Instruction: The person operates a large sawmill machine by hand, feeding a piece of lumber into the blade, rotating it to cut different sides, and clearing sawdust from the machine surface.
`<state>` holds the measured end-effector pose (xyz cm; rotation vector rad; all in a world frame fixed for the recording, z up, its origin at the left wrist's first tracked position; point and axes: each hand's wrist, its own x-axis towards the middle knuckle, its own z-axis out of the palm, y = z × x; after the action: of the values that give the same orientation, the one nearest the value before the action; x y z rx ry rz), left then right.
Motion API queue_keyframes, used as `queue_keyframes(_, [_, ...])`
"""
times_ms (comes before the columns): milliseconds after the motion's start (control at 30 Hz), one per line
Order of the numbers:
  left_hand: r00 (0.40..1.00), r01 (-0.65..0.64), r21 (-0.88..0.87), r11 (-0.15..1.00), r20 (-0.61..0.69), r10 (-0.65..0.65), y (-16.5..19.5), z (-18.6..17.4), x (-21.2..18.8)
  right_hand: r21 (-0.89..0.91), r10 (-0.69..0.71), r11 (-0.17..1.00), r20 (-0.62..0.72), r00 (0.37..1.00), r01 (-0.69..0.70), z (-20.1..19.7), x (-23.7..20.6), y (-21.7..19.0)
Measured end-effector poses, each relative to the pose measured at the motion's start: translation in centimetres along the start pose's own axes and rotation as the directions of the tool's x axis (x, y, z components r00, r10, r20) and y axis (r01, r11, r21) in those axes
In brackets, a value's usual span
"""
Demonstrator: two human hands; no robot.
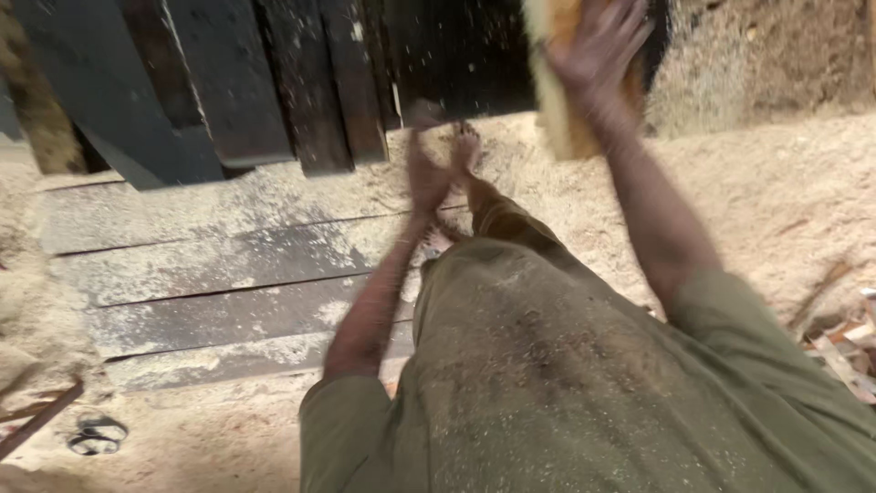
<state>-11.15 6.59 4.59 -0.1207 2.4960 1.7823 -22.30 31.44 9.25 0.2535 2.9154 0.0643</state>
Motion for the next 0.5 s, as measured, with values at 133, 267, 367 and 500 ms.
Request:
queue_keyframes(133, [0.973,0.205,-0.16,0.966,0.141,-0.183,-1.9,9.0,-9.5,0.184,-0.192,0.959,-0.149,0.97,0.218,4.2,-12.2,-0.9])
queue_keyframes(267, [0.779,0.601,-0.61,0.517,0.301,-0.55,-6.9,3.9,-17.9,0.678,-0.249,0.702,-0.055,0.967,0.219,6.5,-15.6,-2.4])
queue_keyframes(367, [0.85,0.49,-0.684,0.541,0.239,-0.469,-7.9,-0.4,-21.2,0.576,-0.344,0.63,-0.394,0.852,0.52,8.5,-16.2,-6.1])
queue_keyframes(500, [0.796,0.538,-0.685,0.491,0.221,-0.563,-7.1,-2.6,-20.9,0.574,-0.328,0.632,-0.411,0.851,0.521,8.3,-16.7,-10.5])
